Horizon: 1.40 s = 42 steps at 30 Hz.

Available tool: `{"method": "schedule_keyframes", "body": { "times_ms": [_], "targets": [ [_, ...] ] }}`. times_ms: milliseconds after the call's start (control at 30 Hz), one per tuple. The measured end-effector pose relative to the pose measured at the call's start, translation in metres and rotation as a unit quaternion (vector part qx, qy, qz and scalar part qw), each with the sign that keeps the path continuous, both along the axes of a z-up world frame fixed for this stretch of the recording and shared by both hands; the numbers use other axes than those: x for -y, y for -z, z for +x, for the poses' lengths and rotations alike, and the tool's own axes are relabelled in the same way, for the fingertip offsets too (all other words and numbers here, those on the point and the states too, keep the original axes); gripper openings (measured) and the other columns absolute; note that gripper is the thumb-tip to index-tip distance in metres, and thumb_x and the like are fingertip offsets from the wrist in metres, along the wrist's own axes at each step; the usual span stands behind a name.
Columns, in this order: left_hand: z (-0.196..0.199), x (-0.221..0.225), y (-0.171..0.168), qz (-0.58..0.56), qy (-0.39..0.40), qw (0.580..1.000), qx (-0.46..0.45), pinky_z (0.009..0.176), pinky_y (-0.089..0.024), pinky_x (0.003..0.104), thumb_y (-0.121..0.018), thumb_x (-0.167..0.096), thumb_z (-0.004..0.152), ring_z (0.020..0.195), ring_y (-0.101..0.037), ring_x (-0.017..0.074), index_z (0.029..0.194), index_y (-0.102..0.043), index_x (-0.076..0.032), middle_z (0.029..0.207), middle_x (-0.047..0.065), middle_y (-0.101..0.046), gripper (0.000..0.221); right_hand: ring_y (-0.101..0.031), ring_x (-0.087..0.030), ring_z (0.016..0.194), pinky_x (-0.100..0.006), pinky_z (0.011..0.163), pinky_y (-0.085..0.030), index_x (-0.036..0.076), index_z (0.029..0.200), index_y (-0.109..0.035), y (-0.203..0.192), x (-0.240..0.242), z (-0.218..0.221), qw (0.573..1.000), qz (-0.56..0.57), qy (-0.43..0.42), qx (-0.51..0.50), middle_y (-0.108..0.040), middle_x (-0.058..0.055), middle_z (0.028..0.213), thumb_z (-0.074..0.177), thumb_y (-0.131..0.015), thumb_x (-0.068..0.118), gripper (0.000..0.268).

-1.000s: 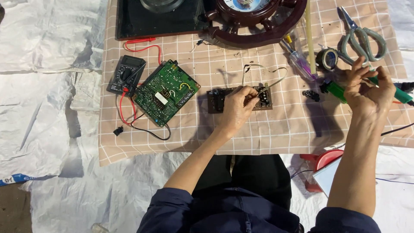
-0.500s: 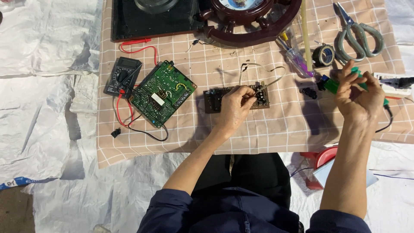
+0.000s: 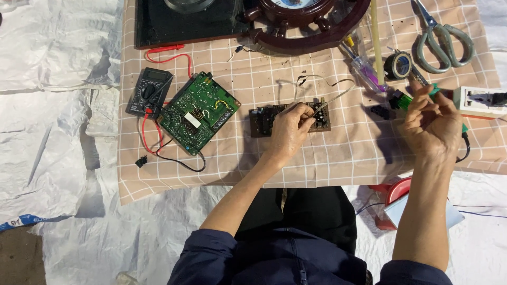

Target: Repairing an electronic device by soldering wires to a circuit board and testing with a multimeter

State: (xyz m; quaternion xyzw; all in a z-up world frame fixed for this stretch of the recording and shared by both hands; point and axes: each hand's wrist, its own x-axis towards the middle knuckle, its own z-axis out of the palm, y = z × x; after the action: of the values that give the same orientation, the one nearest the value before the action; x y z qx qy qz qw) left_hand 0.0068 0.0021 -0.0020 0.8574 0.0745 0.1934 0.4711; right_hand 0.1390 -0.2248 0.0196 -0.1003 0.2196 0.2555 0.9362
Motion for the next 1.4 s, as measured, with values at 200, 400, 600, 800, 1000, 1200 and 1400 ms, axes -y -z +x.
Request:
{"method": "schedule_keyframes", "body": {
  "times_ms": [200, 400, 600, 800, 1000, 1200, 1400],
  "targets": [
    [0.002, 0.000, 0.007, 0.007, -0.014, 1.000, 0.016, 0.065, -0.056, 0.025, -0.066, -0.003, 0.072, 0.069, -0.064, 0.0157, 0.088, -0.060, -0.002, 0.084, 0.009, -0.061, 0.017, -0.050, -0.008, 0.054, -0.024, 0.066, -0.049, -0.008, 0.121, -0.050, 0.030, 0.006, 0.002, 0.996, 0.045, -0.035, 0.068, -0.057, -0.009, 0.081, 0.078, -0.057, 0.000, 0.045],
    [-0.006, -0.006, 0.000, 0.020, -0.014, 0.999, 0.042, 0.069, -0.053, 0.026, -0.065, -0.002, 0.074, 0.067, -0.062, 0.0145, 0.091, -0.059, -0.004, 0.078, 0.007, -0.060, 0.019, -0.055, -0.012, 0.081, -0.016, 0.054, -0.039, -0.014, 0.123, -0.044, 0.026, -0.004, -0.010, 0.987, 0.042, -0.001, 0.156, -0.038, -0.002, 0.061, 0.078, -0.056, -0.001, 0.049],
    [-0.049, -0.045, -0.039, 0.040, -0.062, 0.995, 0.060, 0.057, -0.048, 0.020, -0.064, -0.004, 0.077, 0.050, -0.051, 0.0084, 0.091, -0.060, -0.006, 0.074, 0.005, -0.063, 0.015, -0.060, -0.012, 0.078, -0.015, 0.053, -0.038, -0.008, 0.108, -0.058, 0.012, -0.010, -0.022, 0.995, -0.030, 0.023, 0.089, -0.064, -0.014, 0.100, 0.072, -0.060, -0.002, 0.036],
    [-0.133, -0.140, -0.048, 0.083, -0.301, 0.942, 0.124, 0.051, -0.043, 0.021, -0.061, -0.010, 0.081, 0.058, -0.053, 0.0080, 0.090, -0.064, -0.011, 0.073, 0.000, -0.061, 0.010, -0.060, -0.011, 0.079, -0.016, 0.056, -0.041, -0.008, 0.095, -0.061, 0.029, -0.002, -0.016, 0.994, -0.052, 0.037, 0.090, -0.065, -0.011, 0.095, 0.075, -0.059, -0.001, 0.022],
    [-0.212, -0.188, -0.042, -0.051, -0.442, 0.886, 0.134, 0.045, -0.043, 0.017, -0.058, -0.002, 0.084, 0.054, -0.053, 0.0100, 0.090, -0.062, -0.003, 0.070, 0.005, -0.059, 0.007, -0.041, 0.000, 0.061, -0.013, 0.072, -0.039, 0.008, 0.114, -0.062, 0.048, 0.013, -0.012, 0.984, -0.078, -0.047, 0.153, -0.058, 0.005, 0.085, 0.078, -0.062, 0.009, 0.036],
    [-0.247, -0.191, -0.028, -0.039, -0.490, 0.865, 0.100, 0.046, -0.045, 0.020, -0.056, -0.003, 0.083, 0.059, -0.050, 0.0098, 0.087, -0.062, -0.003, 0.071, 0.004, -0.057, 0.007, -0.046, -0.004, 0.066, -0.017, 0.080, -0.038, 0.005, 0.118, -0.063, 0.071, 0.026, -0.005, 0.992, 0.016, -0.036, 0.121, -0.060, 0.002, 0.092, 0.088, -0.059, 0.005, 0.030],
    [-0.244, -0.188, -0.022, -0.033, -0.480, 0.873, 0.078, 0.049, -0.041, 0.019, -0.058, -0.002, 0.081, 0.070, -0.051, 0.0092, 0.086, -0.063, -0.006, 0.082, 0.003, -0.057, 0.008, -0.046, -0.002, 0.067, -0.018, 0.083, -0.039, 0.009, 0.120, -0.063, 0.080, 0.033, 0.000, 0.987, -0.012, -0.051, 0.152, -0.058, 0.006, 0.090, 0.090, -0.060, 0.007, 0.030]
  ]
}}
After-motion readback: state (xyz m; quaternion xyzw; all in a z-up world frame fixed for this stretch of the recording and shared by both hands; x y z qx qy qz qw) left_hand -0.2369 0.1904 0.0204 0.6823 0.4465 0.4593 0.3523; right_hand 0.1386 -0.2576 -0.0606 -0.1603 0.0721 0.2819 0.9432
